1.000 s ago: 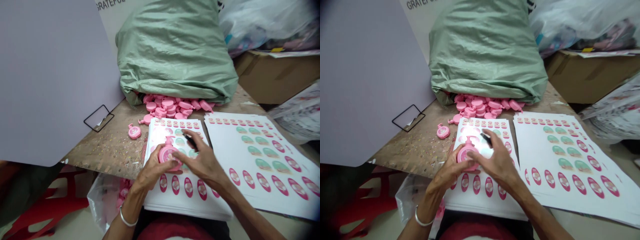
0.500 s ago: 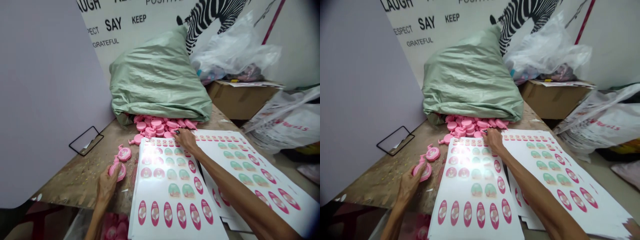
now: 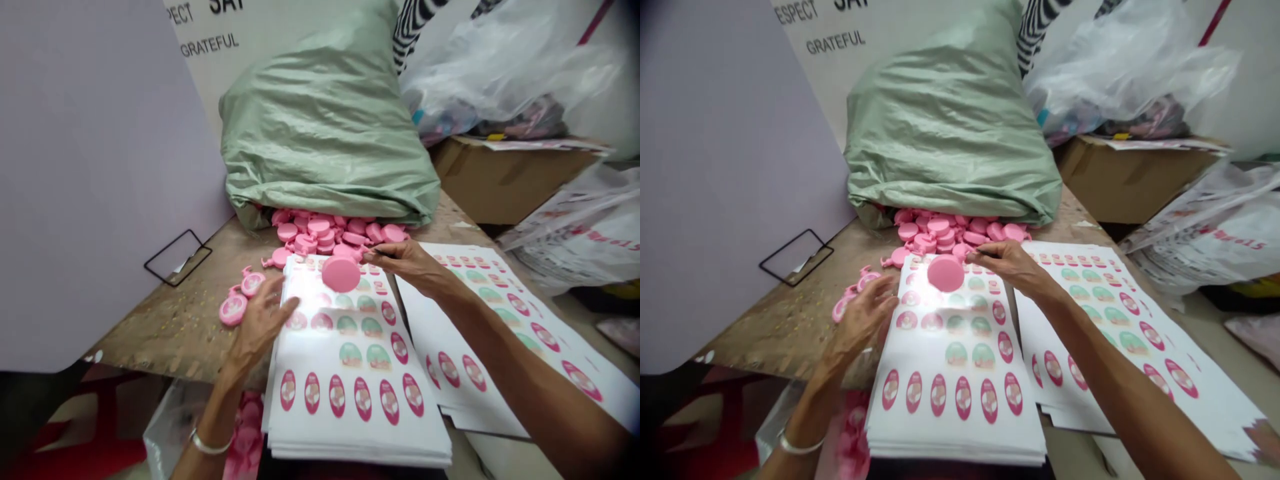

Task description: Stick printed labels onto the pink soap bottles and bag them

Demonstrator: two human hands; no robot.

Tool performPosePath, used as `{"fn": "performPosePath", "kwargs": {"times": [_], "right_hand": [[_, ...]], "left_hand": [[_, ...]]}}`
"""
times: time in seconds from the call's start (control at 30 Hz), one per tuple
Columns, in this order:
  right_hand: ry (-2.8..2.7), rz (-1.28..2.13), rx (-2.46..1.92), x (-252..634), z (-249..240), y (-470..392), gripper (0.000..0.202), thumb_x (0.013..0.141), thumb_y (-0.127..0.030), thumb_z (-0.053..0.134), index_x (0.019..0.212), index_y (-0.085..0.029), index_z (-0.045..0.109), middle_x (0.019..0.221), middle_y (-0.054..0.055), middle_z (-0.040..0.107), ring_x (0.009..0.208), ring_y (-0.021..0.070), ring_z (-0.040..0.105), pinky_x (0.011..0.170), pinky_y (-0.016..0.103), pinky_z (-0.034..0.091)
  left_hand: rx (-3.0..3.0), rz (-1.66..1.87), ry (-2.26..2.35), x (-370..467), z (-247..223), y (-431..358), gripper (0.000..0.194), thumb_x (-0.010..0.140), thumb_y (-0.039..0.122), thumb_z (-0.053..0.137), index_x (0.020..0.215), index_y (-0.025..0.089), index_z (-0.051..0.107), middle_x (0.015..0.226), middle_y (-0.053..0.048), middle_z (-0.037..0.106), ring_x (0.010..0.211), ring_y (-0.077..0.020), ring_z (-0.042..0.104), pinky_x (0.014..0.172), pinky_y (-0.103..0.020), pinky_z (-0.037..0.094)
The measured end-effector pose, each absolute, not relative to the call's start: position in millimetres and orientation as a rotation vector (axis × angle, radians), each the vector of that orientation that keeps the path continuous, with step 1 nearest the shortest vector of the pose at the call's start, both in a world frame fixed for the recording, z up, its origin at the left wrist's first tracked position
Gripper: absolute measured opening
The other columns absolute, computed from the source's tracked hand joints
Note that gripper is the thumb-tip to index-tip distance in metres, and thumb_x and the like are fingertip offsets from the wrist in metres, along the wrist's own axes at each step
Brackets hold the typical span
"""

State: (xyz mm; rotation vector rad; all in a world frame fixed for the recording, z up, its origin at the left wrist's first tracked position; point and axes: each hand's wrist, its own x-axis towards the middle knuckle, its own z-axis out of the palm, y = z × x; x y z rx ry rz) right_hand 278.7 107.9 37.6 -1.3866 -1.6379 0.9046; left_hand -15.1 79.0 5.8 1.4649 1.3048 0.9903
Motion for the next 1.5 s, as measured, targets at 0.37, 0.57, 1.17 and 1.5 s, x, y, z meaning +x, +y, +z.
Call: {"fn": "performPosePath", "kwargs": {"times": [0.37,0.57,1.17,1.5], "right_hand": [[-1.806,0.612,-1.682,215,-21,46,0.027,0.095,-0.042,0.044,0.1,-0.019,0.058,0.075,0.001,0.063,0.064,0.0158,0.054,0.062,0.029,0.038],[-2.017,0.031,-1.699,201,-52,36,0.017,0.093,-0.026,0.047,0.084,-0.017,0.059,0.077,0.006,0.064,0.075,0.0202,0.053,0.07,0.033,0.033],[-1.95,0.055,-1.541,197,-54,40,0.02,0.085,-0.034,0.06,0.073,-0.019,0.056,0.067,0.004,0.061,0.066,0.0183,0.052,0.068,0.033,0.037],[-1.345,0.806,-1.479,203,-16,39,0.032,0.08,-0.048,0.067,0.073,-0.02,0.055,0.065,-0.002,0.053,0.057,0.0111,0.047,0.052,0.025,0.04]], "left_hand": [[0.816,1.018,1.048,6,-9,44,0.04,0.082,0.042,0.068,0.104,0.009,0.063,0.087,-0.012,0.074,0.071,-0.0185,0.07,0.068,-0.03,0.059],[0.753,1.029,1.139,18,-22,38,0.04,0.075,0.038,0.075,0.1,0.009,0.064,0.088,-0.012,0.072,0.075,-0.0225,0.072,0.066,-0.029,0.059],[0.76,1.093,1.188,21,-34,39,0.047,0.077,0.049,0.071,0.106,0.014,0.06,0.101,-0.011,0.065,0.079,-0.0193,0.071,0.062,-0.026,0.059],[0.62,1.168,1.083,22,-26,39,0.052,0.078,0.051,0.069,0.111,0.014,0.057,0.094,-0.009,0.067,0.074,-0.0185,0.07,0.059,-0.026,0.059]]}}
